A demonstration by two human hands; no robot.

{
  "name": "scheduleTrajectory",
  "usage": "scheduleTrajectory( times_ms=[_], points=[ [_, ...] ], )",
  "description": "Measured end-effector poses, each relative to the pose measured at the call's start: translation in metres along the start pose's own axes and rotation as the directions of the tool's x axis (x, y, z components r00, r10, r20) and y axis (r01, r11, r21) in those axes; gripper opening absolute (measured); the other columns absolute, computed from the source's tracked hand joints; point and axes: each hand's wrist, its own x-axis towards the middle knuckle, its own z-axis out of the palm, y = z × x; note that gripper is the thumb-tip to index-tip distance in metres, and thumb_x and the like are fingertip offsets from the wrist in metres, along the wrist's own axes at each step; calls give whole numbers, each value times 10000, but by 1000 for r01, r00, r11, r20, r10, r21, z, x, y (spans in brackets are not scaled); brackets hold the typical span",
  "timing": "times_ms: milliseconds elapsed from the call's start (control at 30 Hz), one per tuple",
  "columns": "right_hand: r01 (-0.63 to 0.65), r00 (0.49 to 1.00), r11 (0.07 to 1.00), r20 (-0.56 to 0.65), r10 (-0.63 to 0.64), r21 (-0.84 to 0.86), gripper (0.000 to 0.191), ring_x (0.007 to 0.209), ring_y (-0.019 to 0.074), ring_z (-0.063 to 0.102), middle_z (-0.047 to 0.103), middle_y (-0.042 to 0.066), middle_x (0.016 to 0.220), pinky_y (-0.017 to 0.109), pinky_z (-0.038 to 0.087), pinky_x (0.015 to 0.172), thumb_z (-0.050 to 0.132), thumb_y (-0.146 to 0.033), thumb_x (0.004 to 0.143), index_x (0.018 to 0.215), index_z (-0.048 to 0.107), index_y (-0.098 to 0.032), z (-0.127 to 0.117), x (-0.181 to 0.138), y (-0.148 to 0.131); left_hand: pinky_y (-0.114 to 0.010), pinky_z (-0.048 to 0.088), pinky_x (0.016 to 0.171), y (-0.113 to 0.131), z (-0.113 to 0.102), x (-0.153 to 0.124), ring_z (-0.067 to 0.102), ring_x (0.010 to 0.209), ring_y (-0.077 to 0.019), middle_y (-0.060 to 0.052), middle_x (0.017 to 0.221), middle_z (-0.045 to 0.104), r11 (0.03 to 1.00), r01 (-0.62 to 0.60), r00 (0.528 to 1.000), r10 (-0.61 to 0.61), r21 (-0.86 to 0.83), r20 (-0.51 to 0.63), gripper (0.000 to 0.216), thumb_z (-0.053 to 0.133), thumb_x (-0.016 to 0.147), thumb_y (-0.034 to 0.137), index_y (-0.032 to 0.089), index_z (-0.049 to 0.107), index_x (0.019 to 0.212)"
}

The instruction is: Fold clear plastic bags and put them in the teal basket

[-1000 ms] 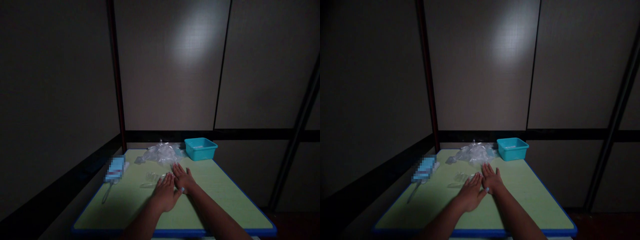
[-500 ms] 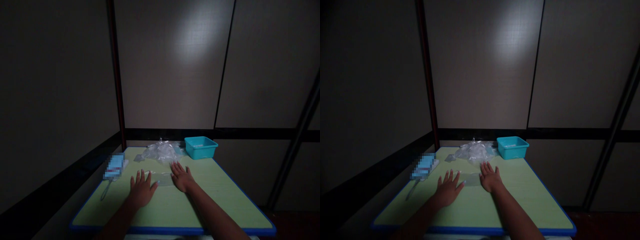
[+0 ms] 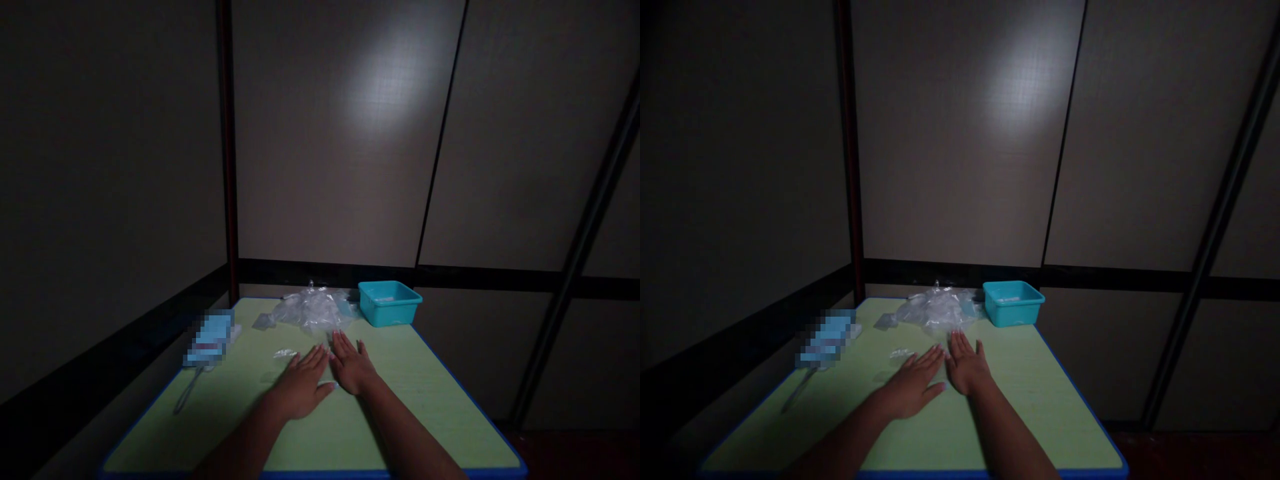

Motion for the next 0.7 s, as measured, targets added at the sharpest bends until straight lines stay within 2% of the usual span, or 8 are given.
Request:
scheduleTrajectory(
  times_ms=[200,333,467,600,700],
  points=[
    [9,1000,1000,22,-9,-3,570,1342,160,-56,2,1,1472,511,-11,1031,65,-418,890,1410,-13,-198,0,1,1,-487,104,1050,-28,0,-13,82,1343,-213,-29,1464,119,989,143,990,-143,29,8,585,222,863,566,297,196,1382],
    [2,999,1000,39,-1,-16,574,1342,153,-43,10,4,1473,489,-16,1039,64,-417,889,1410,-4,-189,0,2,1,-474,125,1046,-45,-4,-28,59,1343,-212,-56,1466,87,967,246,969,-246,69,1,601,227,861,562,274,188,1388],
    [9,1000,1000,13,-9,-4,583,1344,155,-18,24,13,1472,496,-13,1037,77,-427,885,1412,24,-182,3,3,2,-524,101,1034,-55,-4,-39,57,1342,-232,-107,1461,95,940,317,949,-315,124,-32,650,206,852,586,225,189,1392],
    [7,1000,1000,-5,-7,-5,582,1345,157,-8,34,17,1471,510,-1,1034,85,-417,885,1411,23,-176,5,4,2,-584,2,1014,-40,-7,-37,32,1339,-279,-135,1456,104,914,353,931,-322,201,-173,647,255,851,565,191,252,1378],
    [16,1000,1000,-8,-16,-5,576,1345,156,-9,31,19,1471,509,18,1036,93,-402,886,1412,29,-175,5,4,3,-565,5,1029,-11,-10,-26,17,1344,-255,-94,1467,81,963,209,958,-167,171,-232,632,267,853,559,222,219,1387]
  ],
)
